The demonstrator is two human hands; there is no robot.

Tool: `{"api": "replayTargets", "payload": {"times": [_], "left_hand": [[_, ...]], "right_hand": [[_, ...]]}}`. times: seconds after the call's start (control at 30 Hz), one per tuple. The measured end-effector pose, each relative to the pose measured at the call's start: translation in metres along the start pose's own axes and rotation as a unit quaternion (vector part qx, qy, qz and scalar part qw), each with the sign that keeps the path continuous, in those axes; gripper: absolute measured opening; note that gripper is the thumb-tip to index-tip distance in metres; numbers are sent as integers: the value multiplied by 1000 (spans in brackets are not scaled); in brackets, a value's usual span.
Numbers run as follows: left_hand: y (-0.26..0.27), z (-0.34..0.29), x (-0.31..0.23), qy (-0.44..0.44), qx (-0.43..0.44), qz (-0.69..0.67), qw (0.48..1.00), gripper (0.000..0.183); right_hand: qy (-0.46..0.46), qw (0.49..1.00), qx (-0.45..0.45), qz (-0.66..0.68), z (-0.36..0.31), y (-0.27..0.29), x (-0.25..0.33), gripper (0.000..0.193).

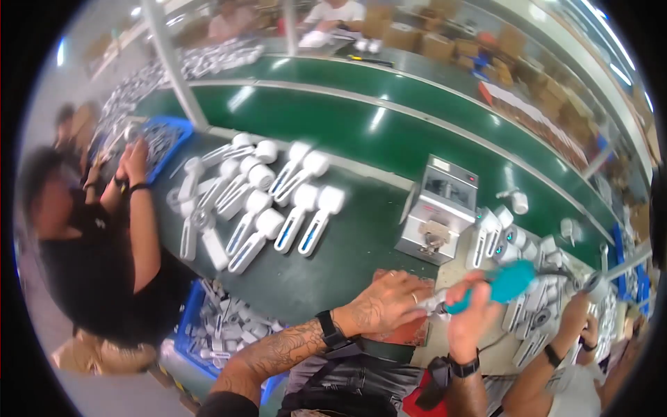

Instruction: The person picks up a handheld fan, inserts a component into the handle, and drives a screw into the casing using a power screwdriver. They then use a manual screwdriver to adjust a part in the handle before repeating the process with another fan.

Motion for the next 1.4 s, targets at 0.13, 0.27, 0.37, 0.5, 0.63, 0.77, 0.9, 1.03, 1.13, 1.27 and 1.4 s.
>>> {"api": "replayTargets", "payload": {"times": [0.13, 0.27, 0.37, 0.5, 0.63, 0.77, 0.9, 1.03, 1.13, 1.27, 1.4], "left_hand": [[28, -13, -24, 14, -43, 5, 999, 36], [132, -61, 24, 249, -296, 17, 922, 33], [192, -116, 111, 270, -505, -165, 803, 51], [260, -173, 134, 227, -334, 183, 896, 41], [143, -17, 24, 198, -378, 12, 904, 32], [-20, 78, -26, 35, -90, -103, 990, 11], [-139, 119, -33, 82, 77, -68, 991, 27], [-175, 119, -27, 4, -31, -9, 999, 29], [-170, 111, -24, 26, -45, -17, 998, 35], [-104, 104, -38, 106, 32, -74, 991, 29], [-33, 70, -41, 15, 7, -131, 991, 25]], "right_hand": [[47, 951, -121, 281, -30, 36, 41, 49], [145, 975, -104, 131, -53, 48, 46, 54], [83, 988, -111, 75, -73, 62, -2, 61], [47, 995, -81, 28, -83, 56, 4, 73], [23, 996, -47, 74, -85, 72, 7, 71], [28, 996, -67, 49, -94, 86, 8, 71], [24, 997, -62, 24, -105, 94, 14, 71], [23, 998, -62, 17, -109, 96, 22, 72], [15, 995, -70, 64, -111, 101, 15, 71], [15, 994, -79, 72, -104, 110, 2, 74], [9, 997, -69, 30, -85, 89, 4, 76]]}}
Point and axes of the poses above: each hand's wrist, its own z-axis towards the middle knuckle, its own y-axis out of the back of the hand, x = y × z, the point moved 3 cm from there along z, towards the middle knuckle, and after that the axes turned 15 degrees about -z, right-handed, at the moved point
